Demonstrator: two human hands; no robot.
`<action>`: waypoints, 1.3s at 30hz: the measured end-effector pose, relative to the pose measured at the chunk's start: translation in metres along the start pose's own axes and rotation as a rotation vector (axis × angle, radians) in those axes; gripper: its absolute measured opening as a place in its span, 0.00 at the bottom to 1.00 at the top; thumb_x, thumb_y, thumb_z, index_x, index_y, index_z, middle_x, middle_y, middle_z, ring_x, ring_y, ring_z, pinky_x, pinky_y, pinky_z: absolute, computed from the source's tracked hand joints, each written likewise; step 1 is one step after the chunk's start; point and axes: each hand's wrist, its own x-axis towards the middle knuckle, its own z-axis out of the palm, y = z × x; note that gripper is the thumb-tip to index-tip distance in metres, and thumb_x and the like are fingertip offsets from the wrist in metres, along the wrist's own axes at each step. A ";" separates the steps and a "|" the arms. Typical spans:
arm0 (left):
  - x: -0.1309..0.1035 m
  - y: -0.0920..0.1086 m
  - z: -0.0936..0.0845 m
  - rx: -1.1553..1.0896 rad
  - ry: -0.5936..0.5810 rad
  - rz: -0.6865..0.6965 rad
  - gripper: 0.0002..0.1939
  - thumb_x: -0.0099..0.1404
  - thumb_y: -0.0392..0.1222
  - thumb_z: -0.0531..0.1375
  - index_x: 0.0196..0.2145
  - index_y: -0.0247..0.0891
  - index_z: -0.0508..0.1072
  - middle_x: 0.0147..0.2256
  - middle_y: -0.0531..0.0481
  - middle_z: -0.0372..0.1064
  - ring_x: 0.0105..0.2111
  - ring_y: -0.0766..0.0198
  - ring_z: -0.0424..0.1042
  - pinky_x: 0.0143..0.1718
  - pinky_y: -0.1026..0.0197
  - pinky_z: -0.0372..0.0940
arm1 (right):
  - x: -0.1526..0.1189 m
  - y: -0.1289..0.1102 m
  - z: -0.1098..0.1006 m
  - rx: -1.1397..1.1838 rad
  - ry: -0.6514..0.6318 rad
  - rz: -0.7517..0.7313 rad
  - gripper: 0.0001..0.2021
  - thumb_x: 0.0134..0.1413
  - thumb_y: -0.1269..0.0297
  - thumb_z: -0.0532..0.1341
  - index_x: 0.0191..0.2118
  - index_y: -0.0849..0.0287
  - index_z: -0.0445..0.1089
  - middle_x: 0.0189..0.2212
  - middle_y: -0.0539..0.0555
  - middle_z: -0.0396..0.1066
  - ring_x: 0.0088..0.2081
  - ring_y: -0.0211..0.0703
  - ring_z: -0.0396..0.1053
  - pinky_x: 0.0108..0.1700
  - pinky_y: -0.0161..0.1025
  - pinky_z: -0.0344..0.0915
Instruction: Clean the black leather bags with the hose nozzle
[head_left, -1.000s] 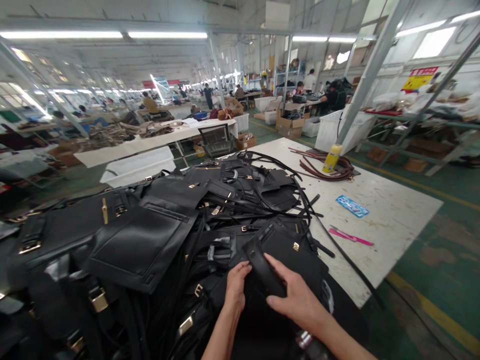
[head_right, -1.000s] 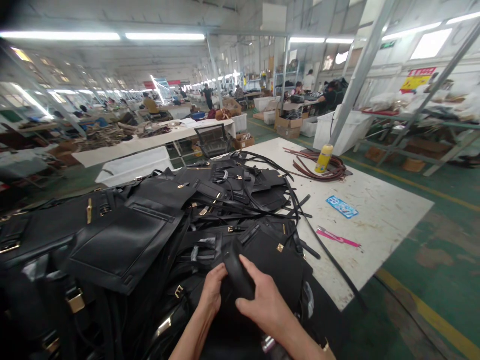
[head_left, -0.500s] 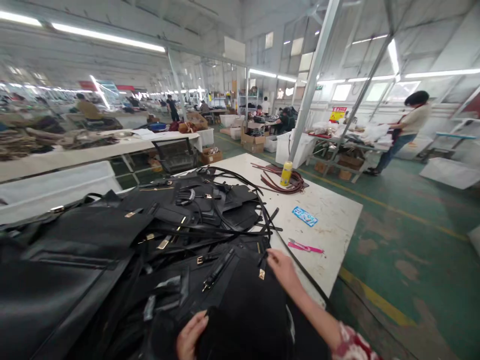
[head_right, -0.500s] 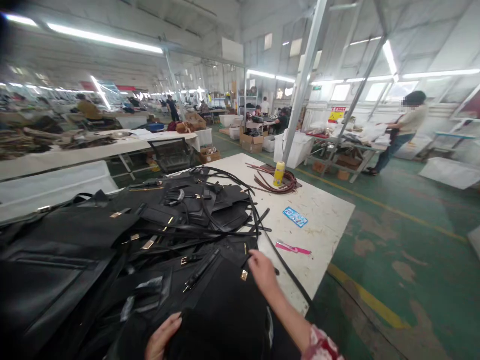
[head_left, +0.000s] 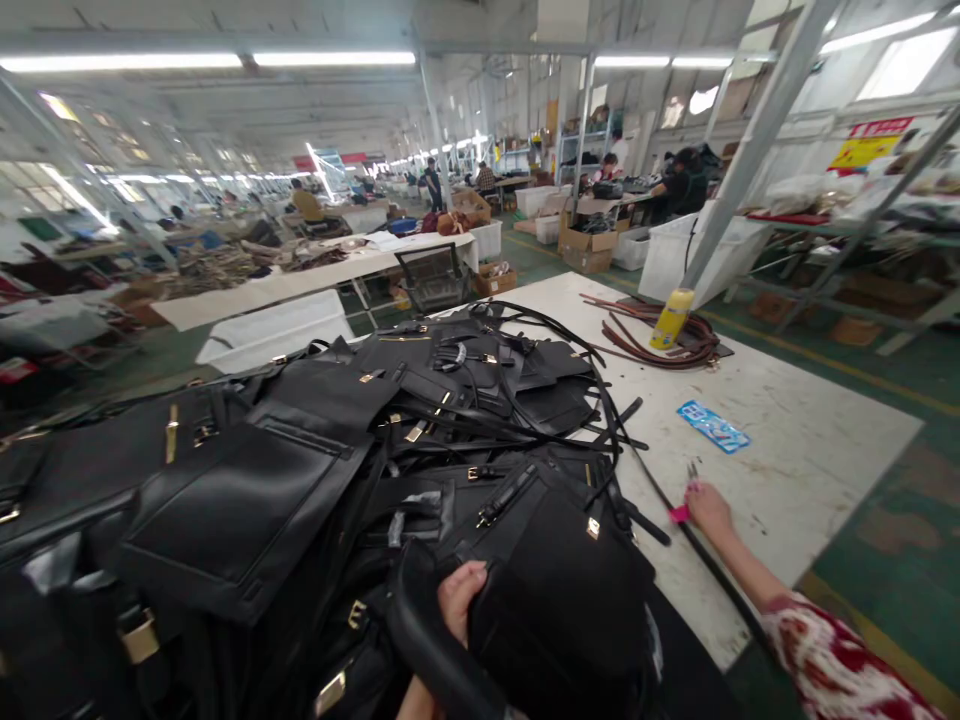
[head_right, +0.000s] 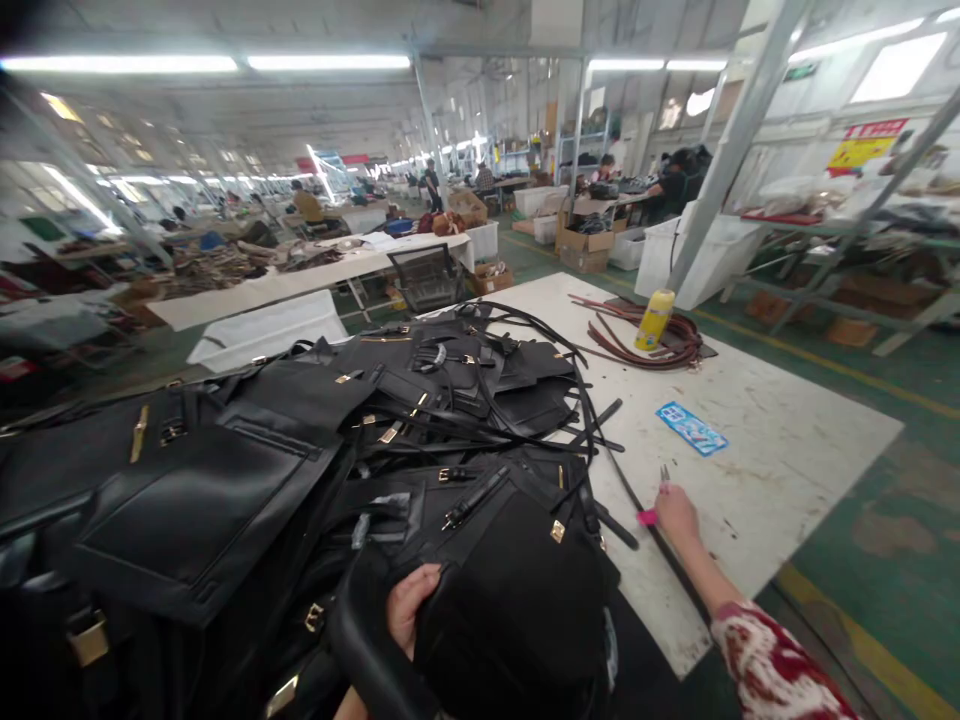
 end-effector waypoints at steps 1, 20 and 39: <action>0.000 0.000 -0.001 0.005 -0.006 0.003 0.13 0.44 0.47 0.62 0.25 0.34 0.74 0.19 0.51 0.69 0.22 0.63 0.66 0.27 0.63 0.59 | -0.009 -0.010 -0.001 0.024 -0.010 -0.053 0.12 0.58 0.65 0.53 0.46 0.62 0.63 0.42 0.56 0.66 0.39 0.43 0.67 0.41 0.45 0.65; -0.007 0.009 -0.010 0.226 -0.097 0.201 0.11 0.52 0.42 0.56 0.28 0.37 0.76 0.30 0.47 0.73 0.35 0.57 0.68 0.40 0.60 0.60 | -0.177 -0.161 0.028 0.223 -0.164 -0.724 0.14 0.53 0.66 0.53 0.46 0.52 0.67 0.32 0.51 0.66 0.34 0.41 0.67 0.38 0.35 0.62; -0.013 0.010 0.000 0.039 -0.006 0.077 0.12 0.46 0.45 0.60 0.26 0.34 0.76 0.26 0.47 0.73 0.30 0.56 0.68 0.36 0.59 0.60 | -0.172 -0.167 0.043 0.503 -0.288 -0.632 0.14 0.48 0.66 0.57 0.42 0.54 0.71 0.33 0.52 0.70 0.37 0.46 0.68 0.41 0.37 0.61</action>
